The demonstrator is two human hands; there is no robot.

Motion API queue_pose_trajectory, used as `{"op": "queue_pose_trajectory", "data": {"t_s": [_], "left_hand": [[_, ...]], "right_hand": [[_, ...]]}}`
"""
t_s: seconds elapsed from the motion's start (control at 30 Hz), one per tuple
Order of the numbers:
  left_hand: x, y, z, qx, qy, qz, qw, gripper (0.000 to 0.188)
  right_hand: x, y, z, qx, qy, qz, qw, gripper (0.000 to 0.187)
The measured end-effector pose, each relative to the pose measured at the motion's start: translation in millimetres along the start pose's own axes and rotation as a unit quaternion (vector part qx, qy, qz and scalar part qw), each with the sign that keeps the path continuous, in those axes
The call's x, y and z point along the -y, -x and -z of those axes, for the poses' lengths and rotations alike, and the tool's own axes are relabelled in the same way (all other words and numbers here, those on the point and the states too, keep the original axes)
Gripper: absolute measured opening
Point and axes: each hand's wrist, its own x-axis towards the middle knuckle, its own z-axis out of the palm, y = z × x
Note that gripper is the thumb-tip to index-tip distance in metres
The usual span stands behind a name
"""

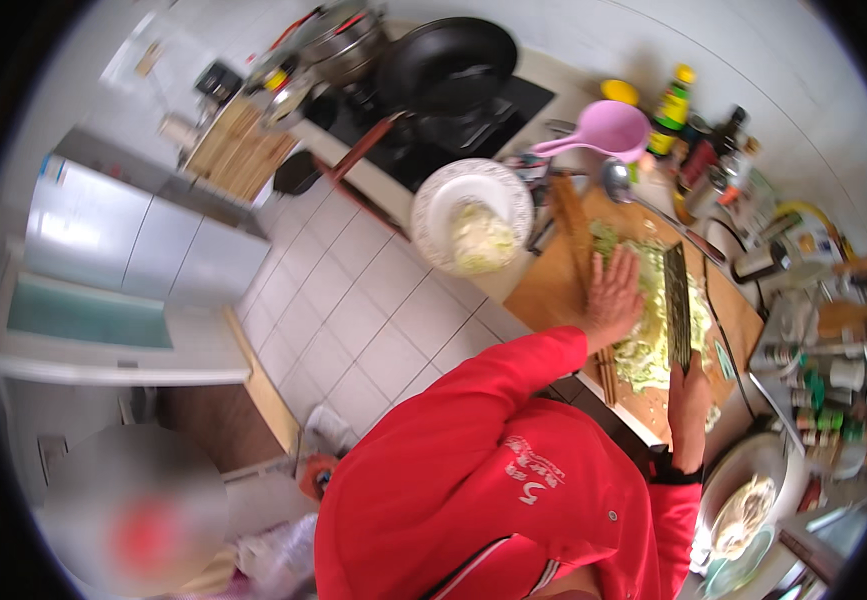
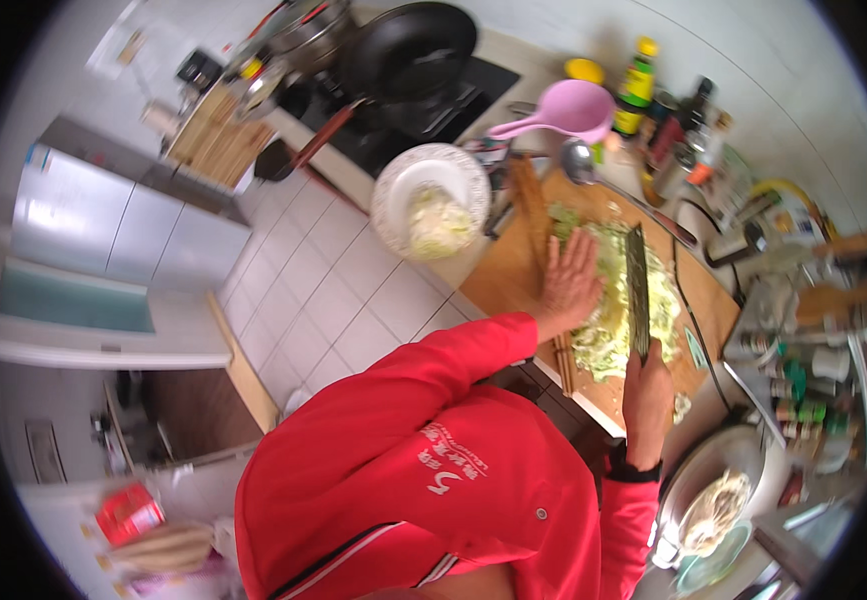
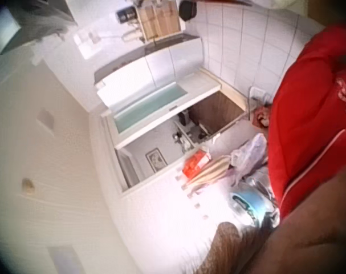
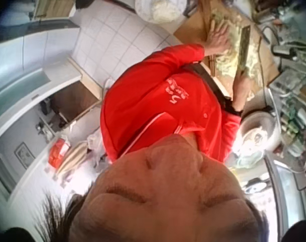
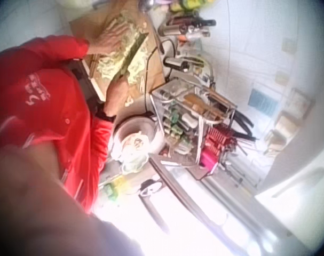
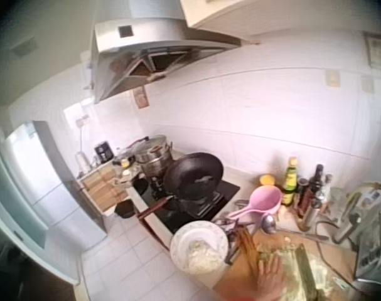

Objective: The person washes and drains enoki mushrooms in a colander at the sink, then places them into a cloth-lined bowl. They then chop cabbage on a cutting board with a cleaver and gather the chopped pieces.

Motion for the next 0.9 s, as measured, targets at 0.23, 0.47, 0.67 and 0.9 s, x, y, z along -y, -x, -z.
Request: {"op": "queue_pose_trajectory", "data": {"t_s": [0.23, 0.47, 0.67, 0.9], "left_hand": [[-2.7, 10.8, 0.7, -0.026, 0.085, 0.018, 0.996, 0.059], [-2.1, 17.1, -0.8, -0.034, 0.080, 0.048, 0.995, 0.057], [4.6, 14.5, -5.4, -0.010, 0.094, 0.044, 0.995, 0.057], [7.0, 16.3, -0.1, -0.010, 0.097, 0.029, 0.995, 0.056]], "right_hand": [[10.2, -4.5, 0.2, 0.031, -0.001, -0.020, 0.999, 0.030], [8.0, 5.0, -3.4, 0.070, 0.009, 0.045, 0.996, 0.026], [14.9, 6.1, 12.3, 0.066, 0.016, -0.002, 0.998, 0.032], [9.4, 7.6, 18.4, 0.048, -0.028, -0.060, 0.997, 0.032]]}}
